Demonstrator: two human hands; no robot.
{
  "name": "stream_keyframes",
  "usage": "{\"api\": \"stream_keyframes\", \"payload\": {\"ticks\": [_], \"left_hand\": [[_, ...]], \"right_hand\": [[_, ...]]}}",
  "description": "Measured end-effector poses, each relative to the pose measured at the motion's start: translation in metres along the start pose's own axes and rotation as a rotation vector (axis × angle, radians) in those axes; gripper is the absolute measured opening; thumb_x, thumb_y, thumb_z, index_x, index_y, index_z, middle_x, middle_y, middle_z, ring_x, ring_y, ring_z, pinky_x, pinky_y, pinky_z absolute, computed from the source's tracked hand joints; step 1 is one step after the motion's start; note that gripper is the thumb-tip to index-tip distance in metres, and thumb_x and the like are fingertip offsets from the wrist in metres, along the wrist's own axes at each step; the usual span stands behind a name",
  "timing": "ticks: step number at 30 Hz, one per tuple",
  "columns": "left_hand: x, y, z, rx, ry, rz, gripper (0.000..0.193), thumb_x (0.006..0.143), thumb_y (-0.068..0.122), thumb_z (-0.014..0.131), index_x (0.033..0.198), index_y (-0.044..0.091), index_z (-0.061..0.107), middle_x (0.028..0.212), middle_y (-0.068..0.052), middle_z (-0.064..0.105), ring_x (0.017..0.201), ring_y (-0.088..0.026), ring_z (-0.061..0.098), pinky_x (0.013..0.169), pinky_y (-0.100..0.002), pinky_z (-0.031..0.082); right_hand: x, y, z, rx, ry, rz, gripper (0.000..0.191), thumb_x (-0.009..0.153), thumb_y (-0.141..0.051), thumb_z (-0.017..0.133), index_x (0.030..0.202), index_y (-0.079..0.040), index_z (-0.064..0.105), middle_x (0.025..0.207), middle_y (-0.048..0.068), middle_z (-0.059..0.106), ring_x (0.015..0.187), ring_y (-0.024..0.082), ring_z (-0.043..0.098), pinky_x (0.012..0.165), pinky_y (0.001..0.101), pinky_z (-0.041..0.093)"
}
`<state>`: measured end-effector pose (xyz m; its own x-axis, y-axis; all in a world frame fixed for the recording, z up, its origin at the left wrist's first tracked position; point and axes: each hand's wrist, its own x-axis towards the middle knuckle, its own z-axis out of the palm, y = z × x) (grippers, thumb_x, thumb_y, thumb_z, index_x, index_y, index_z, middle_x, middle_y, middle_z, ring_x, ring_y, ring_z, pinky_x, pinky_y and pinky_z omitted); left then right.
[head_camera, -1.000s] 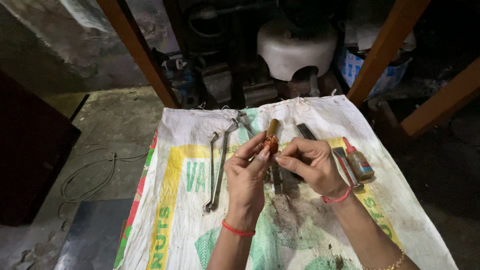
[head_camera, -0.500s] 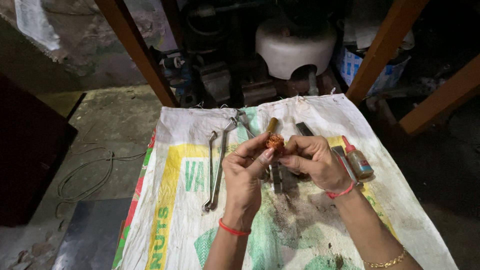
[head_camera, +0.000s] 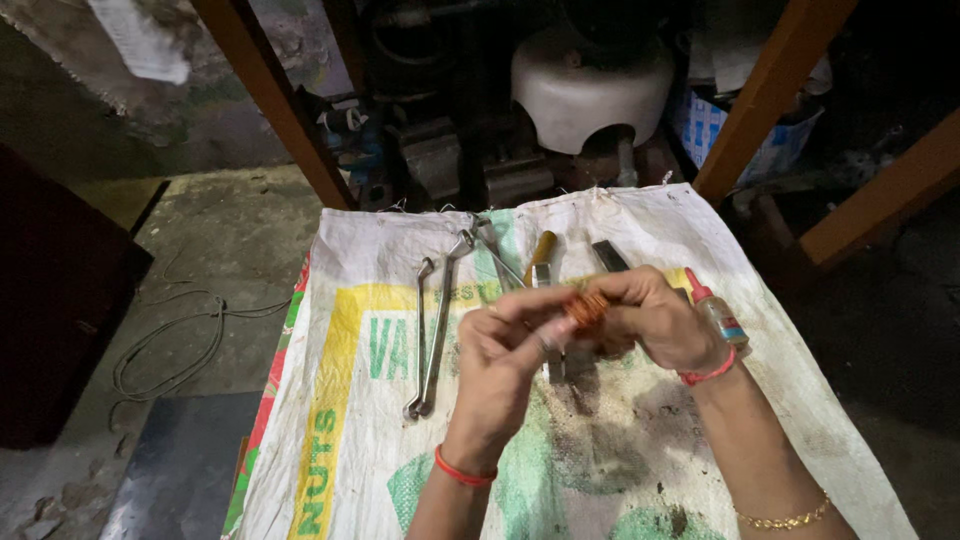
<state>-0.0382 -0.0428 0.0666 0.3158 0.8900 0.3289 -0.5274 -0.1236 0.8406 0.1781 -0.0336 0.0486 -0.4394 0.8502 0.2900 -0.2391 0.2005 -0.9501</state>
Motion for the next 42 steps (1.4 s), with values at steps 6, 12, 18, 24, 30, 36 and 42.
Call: {"api": "stream_keyframes", "payload": {"ticks": [6, 12, 18, 24, 30, 36, 42], "left_hand": [[-0.001, 0.013, 0.002, 0.554, 0.092, 0.282, 0.026, 0.091, -0.007, 0.069, 0.116, -0.004, 0.072, 0.113, -0.011, 0.07, 0.102, -0.016, 0.074, 0.088, -0.026, 0.063], [-0.006, -0.007, 0.014, 0.371, 0.243, 0.172, 0.022, 0.09, -0.005, 0.072, 0.112, -0.006, 0.072, 0.106, -0.011, 0.071, 0.092, -0.014, 0.072, 0.077, -0.026, 0.061], [-0.007, -0.024, 0.001, -0.301, 0.309, -0.067, 0.022, 0.086, -0.002, 0.072, 0.107, -0.01, 0.071, 0.097, -0.017, 0.076, 0.079, -0.017, 0.074, 0.074, -0.029, 0.064], [-0.005, -0.02, 0.0, -0.297, 0.341, -0.275, 0.023, 0.083, -0.004, 0.073, 0.106, -0.004, 0.068, 0.094, -0.017, 0.075, 0.08, -0.019, 0.075, 0.073, -0.034, 0.065], [-0.006, -0.01, -0.001, -0.302, 0.216, -0.382, 0.031, 0.086, -0.004, 0.072, 0.117, -0.008, 0.071, 0.102, -0.013, 0.077, 0.09, -0.018, 0.074, 0.082, -0.035, 0.065], [-0.008, -0.014, -0.001, -0.25, 0.168, -0.224, 0.035, 0.085, -0.008, 0.071, 0.12, -0.007, 0.069, 0.104, -0.012, 0.075, 0.092, -0.017, 0.072, 0.085, -0.033, 0.063], [-0.007, -0.023, -0.002, -0.229, 0.219, -0.104, 0.034, 0.089, -0.007, 0.071, 0.123, -0.007, 0.068, 0.105, -0.014, 0.074, 0.091, -0.016, 0.07, 0.079, -0.026, 0.058]], "right_hand": [[-0.001, -0.013, 0.008, -0.175, 0.114, -0.069, 0.024, 0.092, -0.01, 0.077, 0.11, 0.004, 0.069, 0.078, 0.003, 0.066, 0.066, 0.006, 0.055, 0.057, 0.0206, 0.041], [0.007, -0.017, 0.038, -0.167, 0.202, -0.192, 0.042, 0.083, -0.001, 0.078, 0.123, 0.003, 0.063, 0.109, 0.01, 0.075, 0.099, 0.013, 0.073, 0.088, 0.0287, 0.061], [0.004, -0.008, 0.034, -0.146, 0.266, -0.195, 0.024, 0.092, 0.001, 0.074, 0.116, 0.003, 0.074, 0.102, 0.01, 0.078, 0.09, 0.014, 0.074, 0.08, 0.0269, 0.06], [0.002, -0.006, 0.025, -0.211, 0.223, -0.159, 0.018, 0.097, -0.002, 0.071, 0.113, 0.001, 0.079, 0.085, 0.004, 0.069, 0.073, 0.01, 0.056, 0.063, 0.0238, 0.044], [0.002, -0.01, 0.023, -0.227, 0.181, -0.166, 0.02, 0.101, -0.004, 0.064, 0.114, 0.002, 0.078, 0.089, 0.005, 0.072, 0.079, 0.01, 0.063, 0.071, 0.0238, 0.051], [0.007, -0.003, 0.027, -0.278, 0.38, -0.175, 0.012, 0.098, -0.002, 0.067, 0.106, 0.004, 0.074, 0.092, 0.007, 0.075, 0.083, 0.009, 0.068, 0.073, 0.0218, 0.055], [0.012, 0.014, 0.038, -0.435, 0.434, -0.16, 0.007, 0.1, -0.003, 0.065, 0.098, 0.0, 0.07, 0.081, 0.003, 0.07, 0.071, 0.006, 0.064, 0.063, 0.0214, 0.052]]}}
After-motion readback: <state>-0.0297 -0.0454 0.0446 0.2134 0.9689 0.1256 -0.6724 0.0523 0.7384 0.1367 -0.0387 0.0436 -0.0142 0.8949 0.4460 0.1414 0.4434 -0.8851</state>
